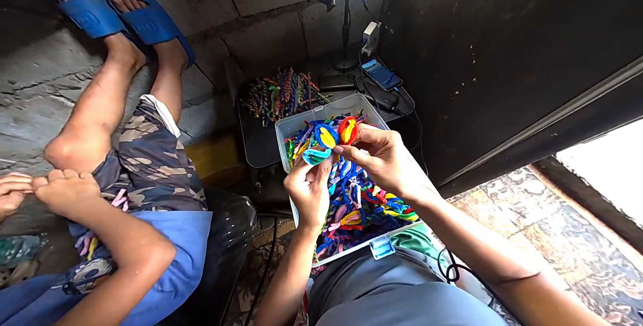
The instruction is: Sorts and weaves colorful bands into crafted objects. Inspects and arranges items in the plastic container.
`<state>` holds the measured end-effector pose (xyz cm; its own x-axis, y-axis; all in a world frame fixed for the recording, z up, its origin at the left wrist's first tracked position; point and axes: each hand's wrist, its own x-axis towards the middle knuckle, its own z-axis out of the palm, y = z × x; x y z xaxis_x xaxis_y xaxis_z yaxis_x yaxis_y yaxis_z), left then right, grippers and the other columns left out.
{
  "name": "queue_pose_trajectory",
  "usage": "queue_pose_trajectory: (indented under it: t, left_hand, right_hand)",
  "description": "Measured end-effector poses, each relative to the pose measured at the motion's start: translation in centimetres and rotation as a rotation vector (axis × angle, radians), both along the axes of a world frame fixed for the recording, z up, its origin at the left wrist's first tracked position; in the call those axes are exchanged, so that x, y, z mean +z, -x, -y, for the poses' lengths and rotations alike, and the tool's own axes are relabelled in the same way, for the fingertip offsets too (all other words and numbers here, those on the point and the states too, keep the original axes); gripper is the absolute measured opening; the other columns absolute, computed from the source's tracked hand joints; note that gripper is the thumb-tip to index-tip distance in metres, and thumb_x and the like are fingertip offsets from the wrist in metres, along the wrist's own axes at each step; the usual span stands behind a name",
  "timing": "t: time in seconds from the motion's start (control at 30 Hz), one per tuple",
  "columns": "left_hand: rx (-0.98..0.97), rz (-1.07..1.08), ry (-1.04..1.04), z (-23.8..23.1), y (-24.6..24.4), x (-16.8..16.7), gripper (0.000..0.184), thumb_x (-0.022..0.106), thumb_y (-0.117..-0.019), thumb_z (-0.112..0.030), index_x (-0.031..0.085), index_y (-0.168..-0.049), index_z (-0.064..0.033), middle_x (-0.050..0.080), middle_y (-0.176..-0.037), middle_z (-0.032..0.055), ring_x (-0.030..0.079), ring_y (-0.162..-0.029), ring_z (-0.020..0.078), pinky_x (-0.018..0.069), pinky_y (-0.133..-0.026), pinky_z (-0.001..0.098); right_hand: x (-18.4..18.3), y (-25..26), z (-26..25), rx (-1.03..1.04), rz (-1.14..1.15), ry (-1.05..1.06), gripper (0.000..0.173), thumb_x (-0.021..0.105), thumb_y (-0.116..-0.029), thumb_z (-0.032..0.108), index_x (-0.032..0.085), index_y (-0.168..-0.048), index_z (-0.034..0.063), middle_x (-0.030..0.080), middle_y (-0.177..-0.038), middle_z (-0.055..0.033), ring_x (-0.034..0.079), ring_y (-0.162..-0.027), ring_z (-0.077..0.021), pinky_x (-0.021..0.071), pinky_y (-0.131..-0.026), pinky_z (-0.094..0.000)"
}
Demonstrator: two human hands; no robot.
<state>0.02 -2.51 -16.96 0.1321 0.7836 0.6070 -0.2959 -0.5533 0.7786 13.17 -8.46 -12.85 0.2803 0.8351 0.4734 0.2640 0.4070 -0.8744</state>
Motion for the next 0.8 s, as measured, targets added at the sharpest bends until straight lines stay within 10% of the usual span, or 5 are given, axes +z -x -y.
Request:
queue_pose_trajectory:
  t: [0.8]
  left_hand:
    - [0.039,-0.011,-0.011,0.02,0.05,-0.28,0.012,0.071,-0.0894,0.001,0.072,-0.093,-0.0097,0.074,-0.088,-0.0125,0.07,-0.082,-0.0029,0.0601,-0.077,0.0196]
  right_hand:
    - [0.84,-0.39,0.03,0.148,-0.053,0.15,0.009,0.068,-0.0947,0.004,0.074,-0.087,0.0029,0.067,-0.097,-0.0014,0.064,-0.083,-0.0004,0.0553,-0.072,-0.0146]
